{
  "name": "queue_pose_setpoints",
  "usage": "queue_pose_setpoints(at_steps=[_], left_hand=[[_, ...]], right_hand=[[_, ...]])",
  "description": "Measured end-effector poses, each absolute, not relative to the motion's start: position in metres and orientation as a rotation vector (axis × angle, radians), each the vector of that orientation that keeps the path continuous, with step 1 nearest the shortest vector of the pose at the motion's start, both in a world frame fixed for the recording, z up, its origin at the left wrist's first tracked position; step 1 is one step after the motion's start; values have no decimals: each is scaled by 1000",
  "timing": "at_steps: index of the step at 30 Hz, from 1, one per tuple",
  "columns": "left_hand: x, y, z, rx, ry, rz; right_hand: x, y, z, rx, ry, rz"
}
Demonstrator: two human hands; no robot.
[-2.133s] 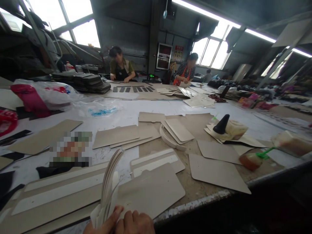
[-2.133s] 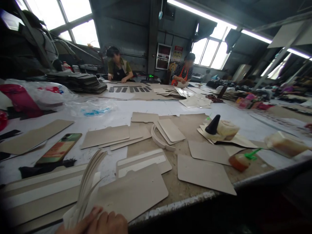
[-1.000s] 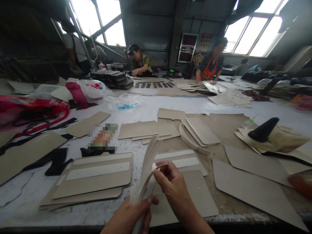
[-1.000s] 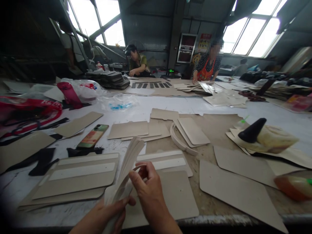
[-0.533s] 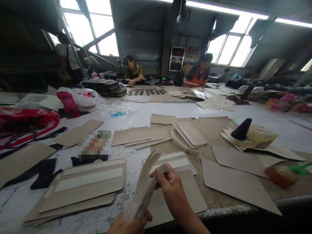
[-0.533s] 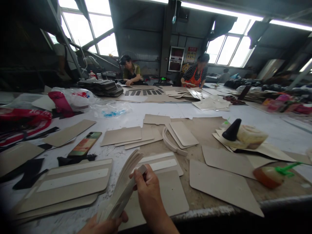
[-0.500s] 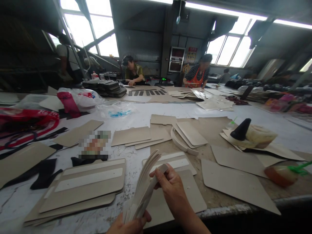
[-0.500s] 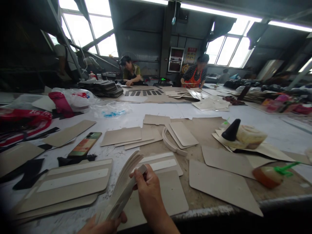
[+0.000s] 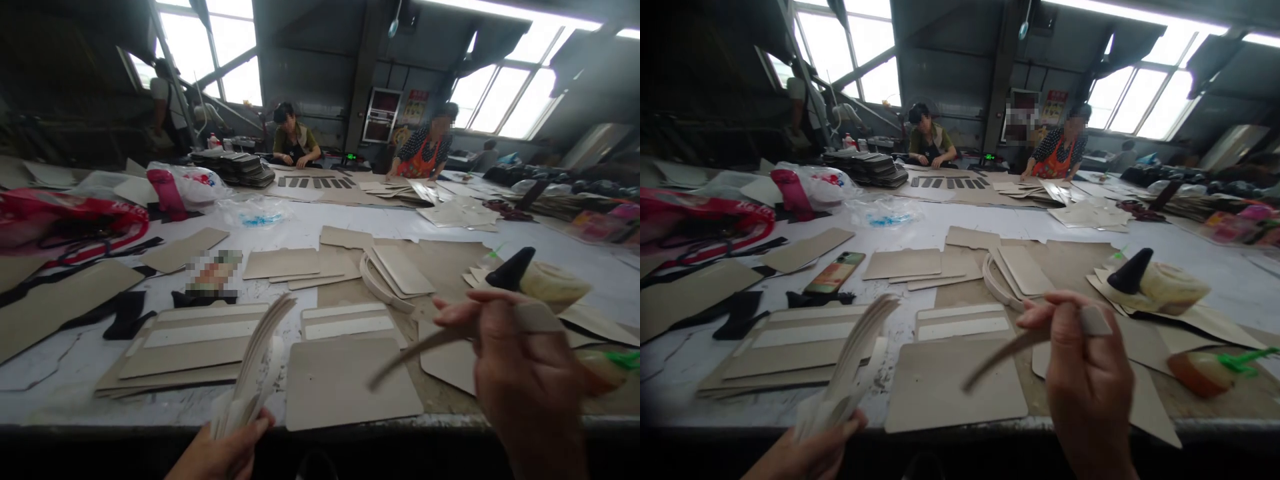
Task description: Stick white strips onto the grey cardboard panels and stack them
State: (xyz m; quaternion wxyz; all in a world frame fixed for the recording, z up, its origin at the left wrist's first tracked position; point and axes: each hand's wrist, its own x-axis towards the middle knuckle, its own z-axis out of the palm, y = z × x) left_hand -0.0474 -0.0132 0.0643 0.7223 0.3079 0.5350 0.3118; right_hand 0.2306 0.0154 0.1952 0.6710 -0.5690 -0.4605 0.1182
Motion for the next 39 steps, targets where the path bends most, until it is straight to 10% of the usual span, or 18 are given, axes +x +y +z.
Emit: queue_pose_setpoints(at_steps=[24, 39], left_hand=[[-12, 30, 82, 805, 1183, 723], [-31, 32, 49, 2243, 1309, 614]], right_hand=[[153, 42, 103, -1558, -1984, 1286], [143, 105, 64, -1792, -2261, 1068]])
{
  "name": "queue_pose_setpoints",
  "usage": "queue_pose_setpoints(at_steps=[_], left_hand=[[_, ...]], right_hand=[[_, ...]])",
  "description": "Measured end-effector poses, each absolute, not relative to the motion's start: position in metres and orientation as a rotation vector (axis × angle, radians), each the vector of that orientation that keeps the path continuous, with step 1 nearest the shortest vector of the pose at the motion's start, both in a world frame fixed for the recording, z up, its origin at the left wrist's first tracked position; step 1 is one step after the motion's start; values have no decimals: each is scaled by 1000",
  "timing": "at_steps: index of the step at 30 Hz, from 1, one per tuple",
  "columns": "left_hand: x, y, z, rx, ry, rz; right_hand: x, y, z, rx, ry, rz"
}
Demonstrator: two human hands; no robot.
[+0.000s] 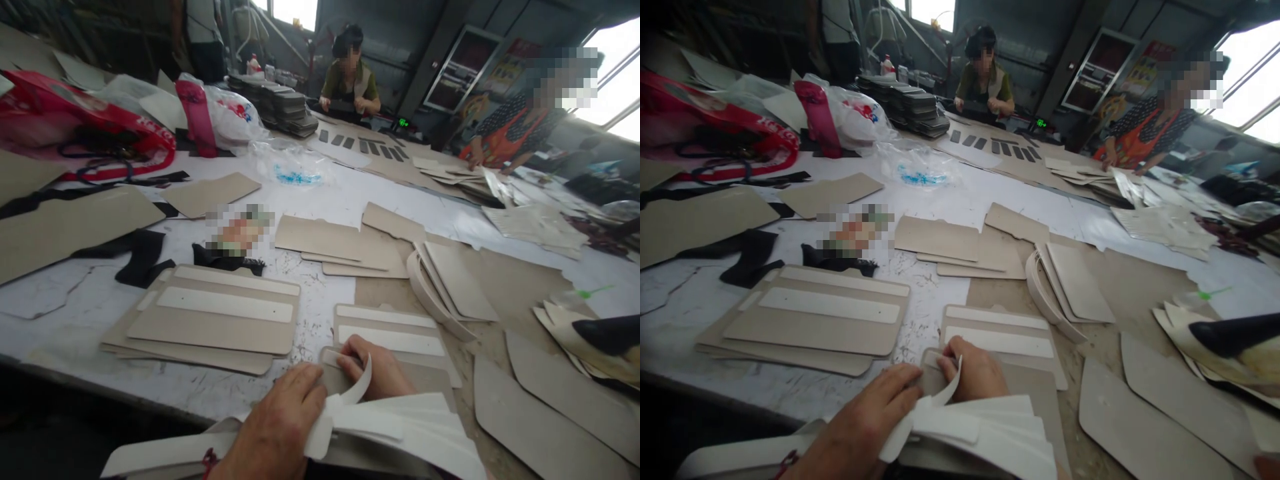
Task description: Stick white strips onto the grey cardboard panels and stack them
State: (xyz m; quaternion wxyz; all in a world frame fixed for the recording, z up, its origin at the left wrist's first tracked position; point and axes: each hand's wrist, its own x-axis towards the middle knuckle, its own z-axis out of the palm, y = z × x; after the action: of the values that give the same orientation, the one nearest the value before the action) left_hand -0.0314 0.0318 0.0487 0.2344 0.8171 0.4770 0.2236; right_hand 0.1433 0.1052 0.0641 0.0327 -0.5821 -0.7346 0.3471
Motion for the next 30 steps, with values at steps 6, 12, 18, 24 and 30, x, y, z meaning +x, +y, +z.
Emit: queue_pose_setpoints(at_steps=[6, 12, 18, 24, 30], left_hand=[[-29, 35, 37, 2484, 1347, 564], [-27, 29, 6, 2578, 1404, 742], [-29, 30, 4, 2618, 1365, 696], [-29, 34, 12, 2689, 1344, 590], [-26, 36, 13, 2863, 1374, 477]], right_hand=[[141, 110, 60, -1890, -2389, 1037], [139, 113, 62, -1901, -2395, 1035], [137, 113, 62, -1925, -2414, 1006], [128, 112, 71, -1990, -2543, 860], [177, 97, 85, -2163, -2485, 633]])
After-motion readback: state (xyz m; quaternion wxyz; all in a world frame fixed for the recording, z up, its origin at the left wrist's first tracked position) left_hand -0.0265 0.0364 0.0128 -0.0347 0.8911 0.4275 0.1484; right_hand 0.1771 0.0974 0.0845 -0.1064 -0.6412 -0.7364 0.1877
